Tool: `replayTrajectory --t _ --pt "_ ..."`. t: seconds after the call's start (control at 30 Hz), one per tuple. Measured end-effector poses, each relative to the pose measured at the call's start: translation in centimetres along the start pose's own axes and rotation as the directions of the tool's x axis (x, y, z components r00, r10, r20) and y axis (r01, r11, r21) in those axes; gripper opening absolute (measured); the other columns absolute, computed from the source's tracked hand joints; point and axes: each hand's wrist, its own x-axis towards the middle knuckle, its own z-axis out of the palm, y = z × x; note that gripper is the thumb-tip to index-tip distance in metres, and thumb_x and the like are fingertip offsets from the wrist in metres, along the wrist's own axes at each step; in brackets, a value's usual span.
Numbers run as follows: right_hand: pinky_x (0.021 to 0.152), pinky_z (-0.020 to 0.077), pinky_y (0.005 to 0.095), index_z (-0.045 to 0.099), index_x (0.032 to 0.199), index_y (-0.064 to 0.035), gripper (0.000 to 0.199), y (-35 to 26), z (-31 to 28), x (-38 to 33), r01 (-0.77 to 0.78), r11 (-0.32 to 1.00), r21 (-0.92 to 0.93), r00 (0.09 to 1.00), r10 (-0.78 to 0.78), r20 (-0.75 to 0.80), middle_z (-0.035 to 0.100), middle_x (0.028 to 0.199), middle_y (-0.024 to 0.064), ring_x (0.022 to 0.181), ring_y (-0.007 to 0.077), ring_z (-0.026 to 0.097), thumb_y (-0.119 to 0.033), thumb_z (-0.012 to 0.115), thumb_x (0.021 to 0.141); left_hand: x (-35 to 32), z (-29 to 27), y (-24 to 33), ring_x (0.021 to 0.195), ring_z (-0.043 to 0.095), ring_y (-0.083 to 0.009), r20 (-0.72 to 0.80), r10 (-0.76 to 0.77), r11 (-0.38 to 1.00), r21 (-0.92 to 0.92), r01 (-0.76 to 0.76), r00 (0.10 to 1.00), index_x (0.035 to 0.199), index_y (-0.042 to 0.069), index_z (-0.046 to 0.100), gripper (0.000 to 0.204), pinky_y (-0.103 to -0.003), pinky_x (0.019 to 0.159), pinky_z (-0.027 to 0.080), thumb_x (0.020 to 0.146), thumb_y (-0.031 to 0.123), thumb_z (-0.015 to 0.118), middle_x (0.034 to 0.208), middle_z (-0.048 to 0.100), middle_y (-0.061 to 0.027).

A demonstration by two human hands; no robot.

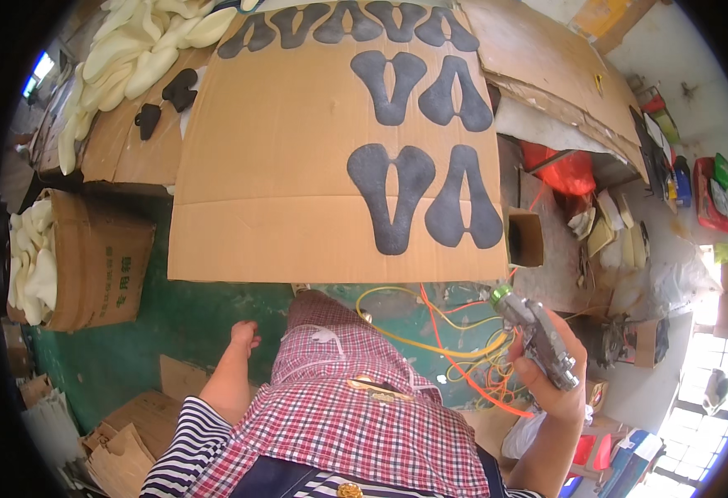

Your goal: Applying glue to black seat covers and arranging them on a cardboard template.

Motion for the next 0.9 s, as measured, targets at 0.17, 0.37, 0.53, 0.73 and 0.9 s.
replayTrajectory --t 0.17,0.37,0.53,0.73,0.9 --pt "0.071 0.048 0.0268 0.047 0.13 0.0082 0.064 -0.3 0.8 0.7 -0.004 1.0 0.026 0.996 0.007 -0.091 0.062 0.083 0.0067 0.075 0.0128 0.058 -0.02 0.073 0.08 -0.1 0.0 -0.1 0.057 0.059 -0.0192 0.019 0.011 1.0 0.003 -0.011 1.0 0.111 0.006 0.062 0.03 -0.03 0.048 0.047 0.084 0.016 0.058 0.09 0.062 -0.0061" --pt "0.066 0.0487 0.0264 0.048 0.13 0.0078 0.062 1.1 -0.1 -0.1 0.068 0.997 0.045 0.997 -0.07 0.043 0.064 0.083 0.0079 0.072 0.0132 0.06 -0.013 0.073 0.077 -0.3 0.0 -0.2 0.057 0.059 -0.0183 0.001 0.031 0.999 0.027 -0.031 1.0 0.111 0.006 0.063 0.029 -0.03 0.047 0.047 0.084 0.016 0.058 0.089 0.063 -0.0058" --pt "0.065 0.0501 0.0268 0.051 0.128 0.0064 0.062 1.7 -1.9 -1.2 0.095 0.995 -0.034 0.984 -0.089 0.154 0.067 0.081 0.0077 0.07 0.0134 0.063 -0.008 0.073 0.072 -0.5 0.0 -0.2 0.058 0.059 -0.0184 0.013 0.026 0.999 0.039 -0.027 1.0 0.112 0.006 0.063 0.03 -0.03 0.049 0.048 0.084 0.017 0.058 0.091 0.063 -0.0059" --pt "0.065 0.0503 0.027 0.051 0.128 0.006 0.062 1.6 -1.9 -1.5 0.063 0.996 -0.063 0.997 -0.059 0.057 0.066 0.081 0.0081 0.07 0.0135 0.063 -0.008 0.073 0.071 -1.0 0.5 -0.1 0.059 0.06 -0.0189 0.028 0.034 0.998 0.047 -0.035 0.999 0.112 0.007 0.062 0.03 -0.031 0.05 0.048 0.084 0.017 0.058 0.092 0.063 -0.0058" --pt "0.066 0.0503 0.0272 0.052 0.127 0.006 0.062 2.2 -2.9 -2.7 0.095 0.994 -0.045 0.985 -0.087 0.151 0.067 0.082 0.0076 0.07 0.0141 0.063 -0.007 0.073 0.071 -1.3 0.4 0.1 0.059 0.06 -0.0188 0.026 0.035 0.998 0.05 -0.036 0.999 0.113 0.007 0.062 0.03 -0.03 0.049 0.048 0.085 0.018 0.057 0.091 0.063 -0.0056"
